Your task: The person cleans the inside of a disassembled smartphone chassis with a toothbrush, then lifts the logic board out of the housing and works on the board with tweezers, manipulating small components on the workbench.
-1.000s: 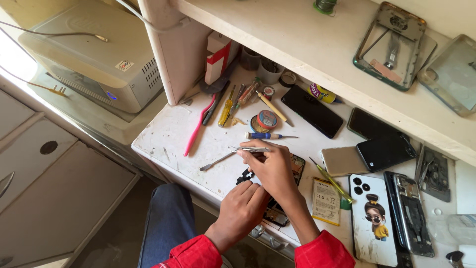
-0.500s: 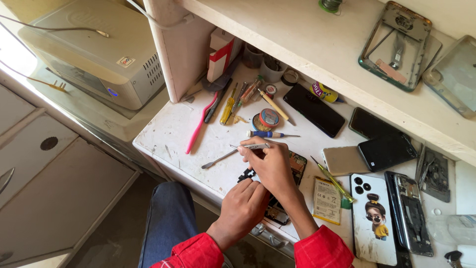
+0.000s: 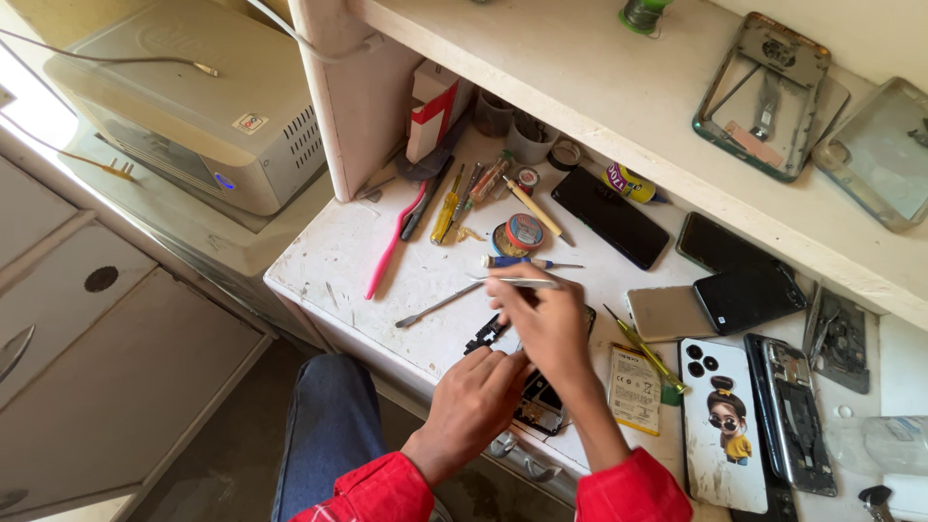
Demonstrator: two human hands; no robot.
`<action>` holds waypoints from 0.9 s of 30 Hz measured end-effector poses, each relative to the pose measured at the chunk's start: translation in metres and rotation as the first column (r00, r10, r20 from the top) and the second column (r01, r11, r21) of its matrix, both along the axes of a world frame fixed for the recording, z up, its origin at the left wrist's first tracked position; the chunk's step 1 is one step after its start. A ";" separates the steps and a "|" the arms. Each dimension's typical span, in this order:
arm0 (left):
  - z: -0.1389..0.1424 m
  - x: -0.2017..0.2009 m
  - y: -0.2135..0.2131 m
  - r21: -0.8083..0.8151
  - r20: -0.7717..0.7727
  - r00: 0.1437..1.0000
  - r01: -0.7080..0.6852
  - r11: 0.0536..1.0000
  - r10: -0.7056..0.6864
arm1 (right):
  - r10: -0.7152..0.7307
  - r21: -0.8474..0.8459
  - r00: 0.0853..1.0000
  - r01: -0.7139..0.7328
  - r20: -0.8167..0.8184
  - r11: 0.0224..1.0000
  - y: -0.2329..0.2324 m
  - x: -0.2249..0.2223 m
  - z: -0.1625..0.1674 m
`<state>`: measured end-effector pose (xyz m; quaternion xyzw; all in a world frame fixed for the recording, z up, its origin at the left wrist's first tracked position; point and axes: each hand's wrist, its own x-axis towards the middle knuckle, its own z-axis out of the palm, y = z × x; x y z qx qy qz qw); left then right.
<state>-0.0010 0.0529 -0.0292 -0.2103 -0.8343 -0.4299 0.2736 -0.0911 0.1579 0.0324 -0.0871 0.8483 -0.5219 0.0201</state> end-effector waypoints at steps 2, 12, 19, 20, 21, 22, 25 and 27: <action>0.006 0.001 -0.003 0.149 0.111 0.993 0.012 0.989 -0.029 | -0.031 -0.081 0.999 0.028 -0.037 0.996 0.012 0.009 0.009; 0.054 -0.013 -0.028 0.829 0.539 0.577 -0.233 0.509 -0.614 | -0.080 0.169 0.975 0.116 -0.207 0.979 0.083 0.100 0.046; 0.079 -0.003 -0.027 0.826 0.557 0.333 -0.125 0.549 -0.761 | -0.060 0.178 0.973 0.101 -0.222 0.979 0.093 0.138 0.057; 0.080 -0.001 -0.028 0.827 0.555 0.325 -0.120 0.549 -0.766 | -0.045 0.194 0.971 0.092 -0.233 0.977 0.094 0.140 0.058; 0.081 0.000 -0.028 0.829 0.553 0.317 -0.116 0.548 -0.770 | -0.028 0.211 0.969 0.081 -0.244 0.974 0.094 0.141 0.059; 0.082 0.001 -0.030 0.831 0.551 0.311 -0.111 0.545 -0.775 | -0.011 0.206 0.968 0.064 -0.252 0.976 0.095 0.143 0.060; 0.084 0.003 -0.034 0.817 0.572 0.276 -0.109 0.567 -0.772 | 0.014 0.186 0.972 0.031 -0.235 0.982 0.097 0.144 0.063; 0.085 0.005 -0.037 0.828 0.555 0.270 -0.091 0.553 -0.787 | -0.011 0.165 0.987 0.038 -0.161 0.986 0.099 0.147 0.065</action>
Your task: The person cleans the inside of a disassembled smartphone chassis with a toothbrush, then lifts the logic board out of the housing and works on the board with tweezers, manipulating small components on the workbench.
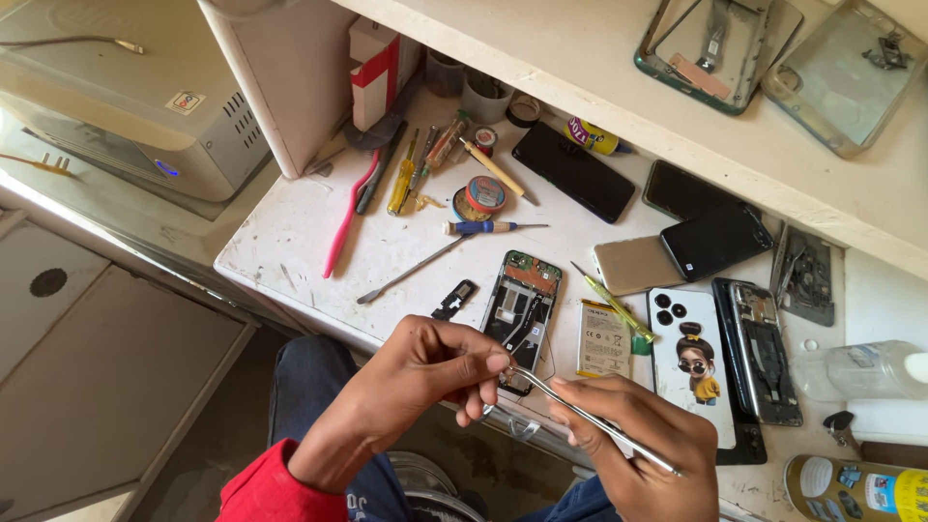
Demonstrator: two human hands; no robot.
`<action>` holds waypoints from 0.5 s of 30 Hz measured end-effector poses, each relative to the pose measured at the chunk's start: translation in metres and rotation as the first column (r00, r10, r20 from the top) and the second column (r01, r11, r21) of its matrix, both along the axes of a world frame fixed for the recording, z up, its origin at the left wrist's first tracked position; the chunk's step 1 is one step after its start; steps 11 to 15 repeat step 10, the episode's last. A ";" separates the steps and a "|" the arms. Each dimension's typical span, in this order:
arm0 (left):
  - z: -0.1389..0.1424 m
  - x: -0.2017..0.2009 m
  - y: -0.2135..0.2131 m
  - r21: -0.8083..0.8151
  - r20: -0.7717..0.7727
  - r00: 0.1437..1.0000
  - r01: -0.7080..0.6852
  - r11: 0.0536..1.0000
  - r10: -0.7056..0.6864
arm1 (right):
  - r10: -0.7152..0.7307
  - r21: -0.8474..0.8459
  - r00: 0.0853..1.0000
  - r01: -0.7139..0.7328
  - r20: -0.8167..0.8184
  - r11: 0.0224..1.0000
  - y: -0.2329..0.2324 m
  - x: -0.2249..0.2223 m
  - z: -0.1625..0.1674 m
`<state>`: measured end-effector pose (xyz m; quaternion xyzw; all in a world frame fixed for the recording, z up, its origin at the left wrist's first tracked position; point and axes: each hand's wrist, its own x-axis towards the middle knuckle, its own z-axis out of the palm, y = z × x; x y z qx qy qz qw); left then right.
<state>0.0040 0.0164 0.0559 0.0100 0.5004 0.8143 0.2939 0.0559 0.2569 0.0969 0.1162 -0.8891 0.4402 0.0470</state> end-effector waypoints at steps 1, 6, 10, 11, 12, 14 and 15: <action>0.001 0.000 0.000 0.009 -0.006 1.000 0.008 1.000 -0.008 | 0.002 -0.015 1.000 -0.002 0.012 1.000 0.000 0.000 0.000; 0.001 0.005 0.001 -0.012 -0.025 1.000 0.011 1.000 -0.011 | 0.003 -0.091 0.999 0.001 0.045 0.996 -0.004 0.001 0.007; -0.001 0.008 0.003 0.056 -0.006 1.000 -0.007 0.998 0.007 | -0.036 -0.087 0.996 0.043 0.080 0.995 -0.014 -0.007 0.025; -0.001 0.008 0.003 0.056 -0.006 1.000 -0.007 0.998 0.007 | -0.036 -0.087 0.996 0.043 0.080 0.995 -0.014 -0.007 0.025; -0.001 0.008 0.003 0.056 -0.006 1.000 -0.007 0.998 0.007 | -0.036 -0.087 0.996 0.043 0.080 0.995 -0.014 -0.007 0.025; -0.001 0.008 0.003 0.056 -0.006 1.000 -0.007 0.998 0.007 | -0.036 -0.087 0.996 0.043 0.080 0.995 -0.014 -0.007 0.025; -0.001 0.008 0.003 0.056 -0.006 1.000 -0.007 0.998 0.007 | -0.036 -0.087 0.996 0.043 0.080 0.995 -0.014 -0.007 0.025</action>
